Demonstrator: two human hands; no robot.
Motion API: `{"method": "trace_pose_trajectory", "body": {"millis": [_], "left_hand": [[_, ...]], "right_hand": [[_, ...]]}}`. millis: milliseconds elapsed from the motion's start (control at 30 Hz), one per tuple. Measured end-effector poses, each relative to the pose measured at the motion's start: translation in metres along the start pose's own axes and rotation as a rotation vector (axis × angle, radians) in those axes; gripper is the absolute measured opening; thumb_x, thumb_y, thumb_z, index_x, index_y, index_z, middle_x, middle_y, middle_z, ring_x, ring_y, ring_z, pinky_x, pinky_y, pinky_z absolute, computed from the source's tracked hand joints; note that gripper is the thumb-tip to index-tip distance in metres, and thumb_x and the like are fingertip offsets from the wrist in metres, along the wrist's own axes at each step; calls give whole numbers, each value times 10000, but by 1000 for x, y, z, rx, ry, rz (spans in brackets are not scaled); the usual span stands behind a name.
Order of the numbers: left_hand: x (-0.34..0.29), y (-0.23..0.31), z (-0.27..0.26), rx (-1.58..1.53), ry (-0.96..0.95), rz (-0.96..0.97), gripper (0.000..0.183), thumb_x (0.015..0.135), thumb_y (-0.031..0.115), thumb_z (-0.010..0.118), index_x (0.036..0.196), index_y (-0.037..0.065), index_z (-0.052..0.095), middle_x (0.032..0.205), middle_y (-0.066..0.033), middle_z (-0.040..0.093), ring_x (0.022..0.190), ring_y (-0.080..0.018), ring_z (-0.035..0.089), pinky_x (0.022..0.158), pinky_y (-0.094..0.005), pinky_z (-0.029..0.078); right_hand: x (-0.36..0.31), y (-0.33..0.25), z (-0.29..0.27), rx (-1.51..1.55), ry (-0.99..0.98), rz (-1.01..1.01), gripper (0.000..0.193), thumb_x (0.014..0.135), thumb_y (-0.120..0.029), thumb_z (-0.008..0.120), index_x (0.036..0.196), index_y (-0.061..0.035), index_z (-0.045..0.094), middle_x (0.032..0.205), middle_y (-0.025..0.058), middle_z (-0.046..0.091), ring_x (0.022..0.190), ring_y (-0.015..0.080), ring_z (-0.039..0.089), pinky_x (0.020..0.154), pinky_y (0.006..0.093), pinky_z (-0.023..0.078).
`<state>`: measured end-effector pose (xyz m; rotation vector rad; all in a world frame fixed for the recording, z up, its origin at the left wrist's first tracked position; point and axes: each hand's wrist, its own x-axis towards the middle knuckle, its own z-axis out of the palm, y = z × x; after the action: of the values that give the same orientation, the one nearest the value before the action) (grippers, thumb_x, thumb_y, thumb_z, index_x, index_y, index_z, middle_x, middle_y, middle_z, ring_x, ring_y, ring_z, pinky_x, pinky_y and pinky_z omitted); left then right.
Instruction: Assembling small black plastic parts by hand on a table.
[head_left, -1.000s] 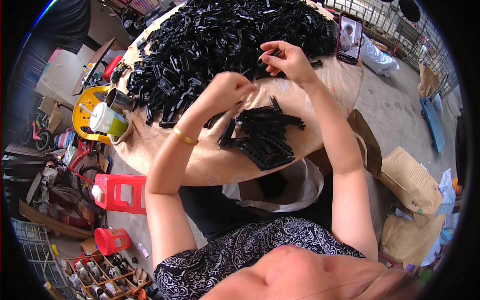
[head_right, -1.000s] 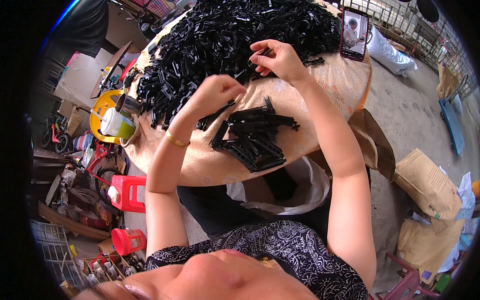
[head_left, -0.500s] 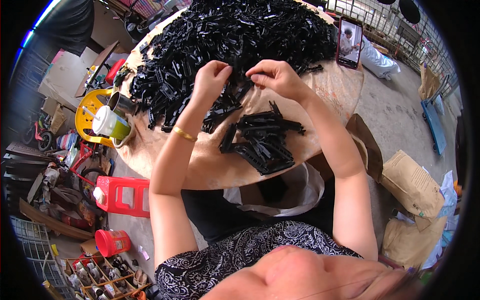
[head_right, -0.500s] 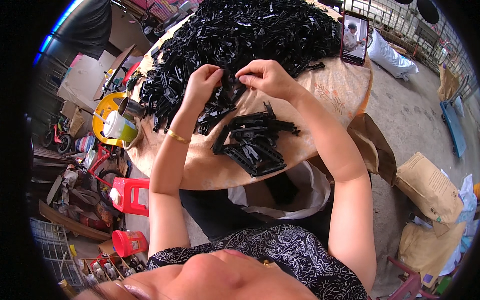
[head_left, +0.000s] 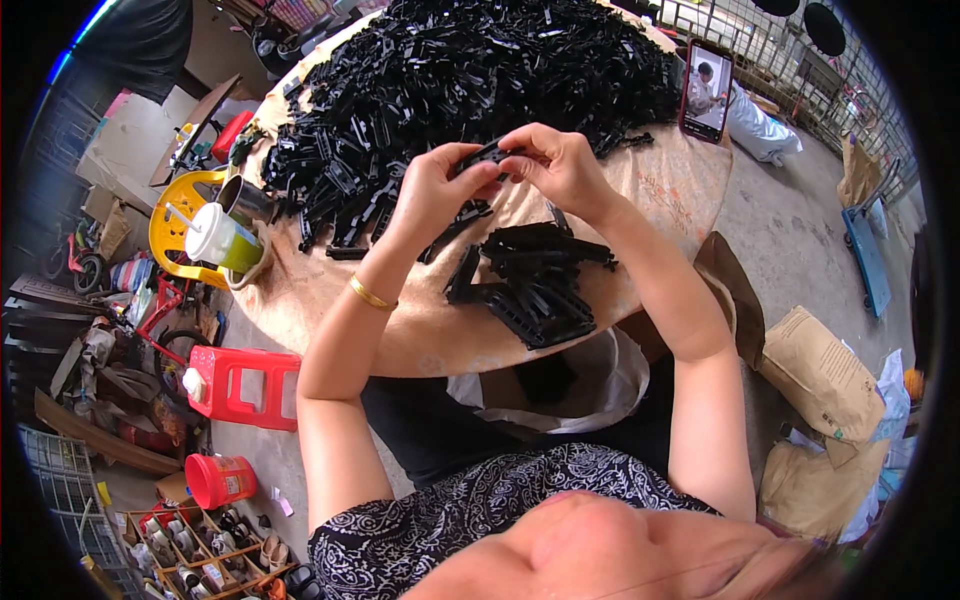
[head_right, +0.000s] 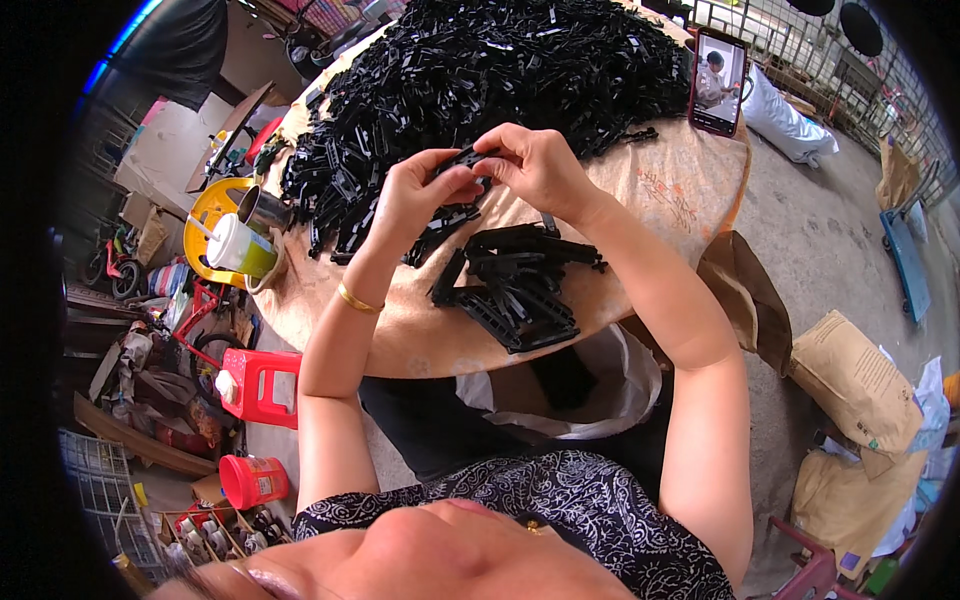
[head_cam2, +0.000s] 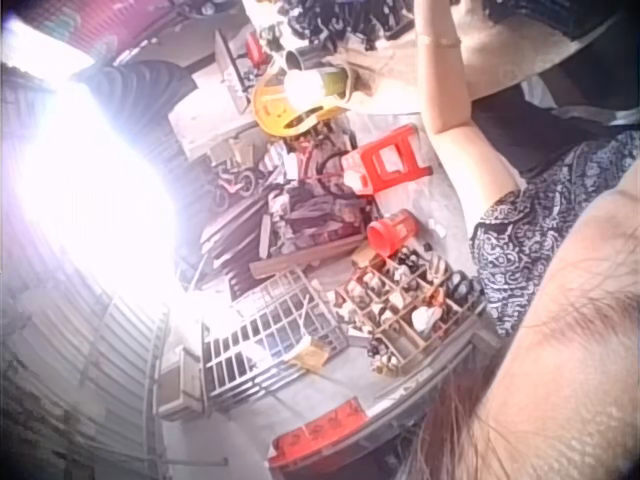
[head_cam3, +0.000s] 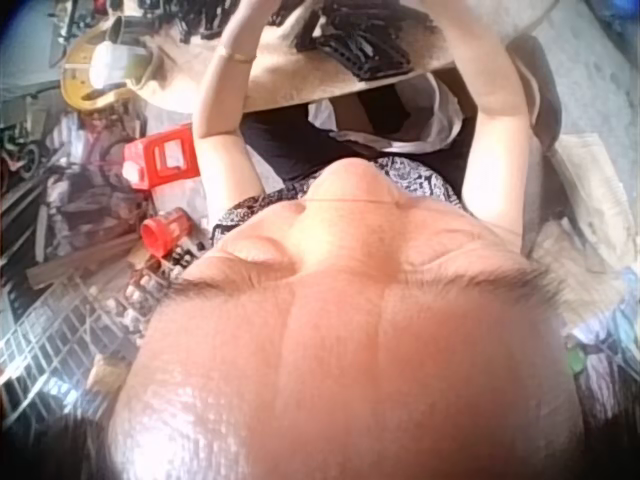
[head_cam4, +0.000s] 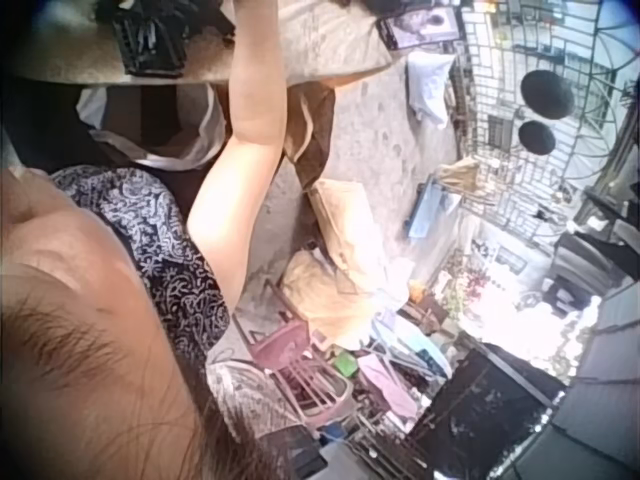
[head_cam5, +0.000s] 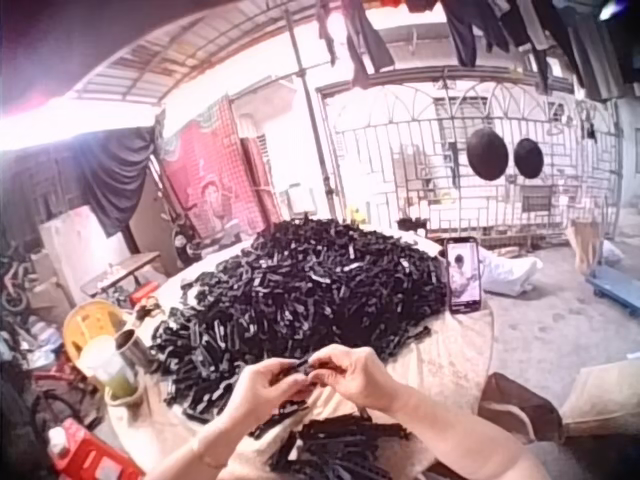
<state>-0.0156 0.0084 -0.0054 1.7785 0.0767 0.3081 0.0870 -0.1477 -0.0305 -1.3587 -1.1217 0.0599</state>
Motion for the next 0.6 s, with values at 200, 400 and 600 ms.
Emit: {"method": "trace_pose_trajectory", "body": {"millis": [200, 400, 600], "left_hand": [[-4, 5, -2, 244, 35, 135, 273, 854, 71, 632, 1087, -65, 590, 782, -108, 686, 712, -105, 652, 634, -236, 515], [-6, 11, -3, 479, -29, 215, 247, 834, 44, 654, 1068, -23, 616, 801, -71, 686, 726, -88, 650, 652, -221, 527], [-10, 12, 1, 514, 17, 316, 250, 784, 78, 709, 1016, 4, 649, 736, -91, 675, 634, -86, 608, 583, -234, 491]], "right_hand": [[3, -17, -3, -406, 57, -84, 249, 806, -139, 688, 991, 3, 602, 928, 151, 654, 838, 238, 662, 727, 301, 523], [6, -4, -13, -352, -102, -240, 337, 761, -160, 724, 1029, 7, 606, 960, 168, 636, 855, 266, 636, 752, 331, 506], [3, -14, -18, -263, -184, -145, 350, 752, -115, 727, 1044, 27, 596, 932, 172, 637, 837, 260, 643, 738, 304, 514]]}}
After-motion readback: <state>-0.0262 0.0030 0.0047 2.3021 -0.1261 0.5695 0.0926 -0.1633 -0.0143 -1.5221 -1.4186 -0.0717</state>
